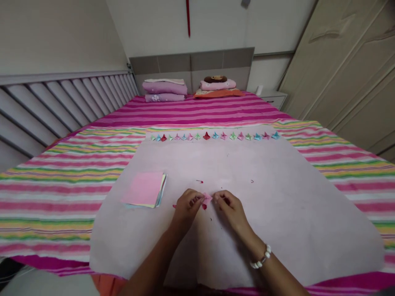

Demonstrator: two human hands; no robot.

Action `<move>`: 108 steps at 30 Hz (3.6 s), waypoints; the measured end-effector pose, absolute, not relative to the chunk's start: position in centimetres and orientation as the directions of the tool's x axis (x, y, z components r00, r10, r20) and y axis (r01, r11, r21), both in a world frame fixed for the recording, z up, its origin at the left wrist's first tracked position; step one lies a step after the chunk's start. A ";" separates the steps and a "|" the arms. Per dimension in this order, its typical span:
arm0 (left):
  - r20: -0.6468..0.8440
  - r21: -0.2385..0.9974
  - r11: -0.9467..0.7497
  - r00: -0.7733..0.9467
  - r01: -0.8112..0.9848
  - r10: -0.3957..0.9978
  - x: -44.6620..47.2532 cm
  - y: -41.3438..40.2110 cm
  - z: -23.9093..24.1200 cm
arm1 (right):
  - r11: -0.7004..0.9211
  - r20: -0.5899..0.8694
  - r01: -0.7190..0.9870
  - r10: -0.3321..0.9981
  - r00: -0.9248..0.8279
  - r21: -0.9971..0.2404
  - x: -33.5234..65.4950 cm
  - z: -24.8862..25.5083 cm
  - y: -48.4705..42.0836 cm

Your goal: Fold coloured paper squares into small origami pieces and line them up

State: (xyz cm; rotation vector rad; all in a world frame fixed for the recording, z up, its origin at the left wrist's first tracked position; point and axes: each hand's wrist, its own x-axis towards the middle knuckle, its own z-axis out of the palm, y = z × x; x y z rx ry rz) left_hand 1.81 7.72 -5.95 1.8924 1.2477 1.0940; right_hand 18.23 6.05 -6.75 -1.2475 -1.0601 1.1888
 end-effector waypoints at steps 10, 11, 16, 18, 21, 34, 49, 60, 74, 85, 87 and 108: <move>0.284 0.834 -0.349 0.210 0.428 0.935 2.3 9.2 -8.7 | 0.309 0.313 0.182 0.950 -0.008 -0.933 17.6 -8.5 7.5; 0.280 0.835 -0.344 0.206 0.430 0.937 2.3 9.2 -8.9 | 0.303 0.308 0.191 0.951 -0.005 -0.934 17.6 -8.7 7.6; 0.265 0.842 -0.322 0.188 0.432 0.946 2.3 9.1 -9.6 | 0.259 0.259 0.235 0.965 -0.030 -0.937 17.6 -9.4 7.6; 0.258 0.847 -0.314 0.185 0.430 0.948 2.2 8.9 -9.8 | 0.245 0.244 0.231 0.969 -0.035 -0.942 17.6 -9.5 7.6; 0.240 0.855 -0.299 0.187 0.424 0.953 2.3 8.7 -9.9 | 0.228 0.228 0.219 0.973 -0.024 -0.949 17.5 -9.6 7.5; 0.225 0.858 -0.294 0.207 0.420 0.952 2.6 8.3 -9.1 | 0.235 0.235 0.235 0.972 -0.026 -0.943 17.4 -9.8 7.2; 0.257 0.783 -0.338 0.223 0.522 0.940 3.1 8.4 -9.5 | 0.296 0.307 0.224 0.951 0.017 -0.928 17.4 -11.0 7.4; 0.311 0.737 -0.347 0.165 0.579 0.936 3.7 8.2 -10.2 | 0.345 0.361 0.236 0.932 0.028 -0.908 17.1 -11.0 7.2; 0.199 0.923 -0.156 -0.088 0.351 0.976 3.8 8.0 -9.5 | 0.320 0.345 0.207 0.934 0.094 -0.924 17.1 -10.7 6.8; 0.284 0.827 -0.284 0.075 0.485 0.956 3.9 7.8 -10.5 | 0.330 0.353 0.229 0.933 0.069 -0.916 17.3 -10.8 6.9; 0.280 0.821 -0.283 0.084 0.495 0.956 3.9 7.8 -10.5 | 0.319 0.346 0.242 0.935 0.080 -0.916 17.1 -10.7 7.0; 0.327 0.800 -0.353 0.141 0.485 0.935 3.4 7.6 -10.6 | 0.265 0.316 0.216 0.914 0.255 -0.940 17.1 -11.3 7.1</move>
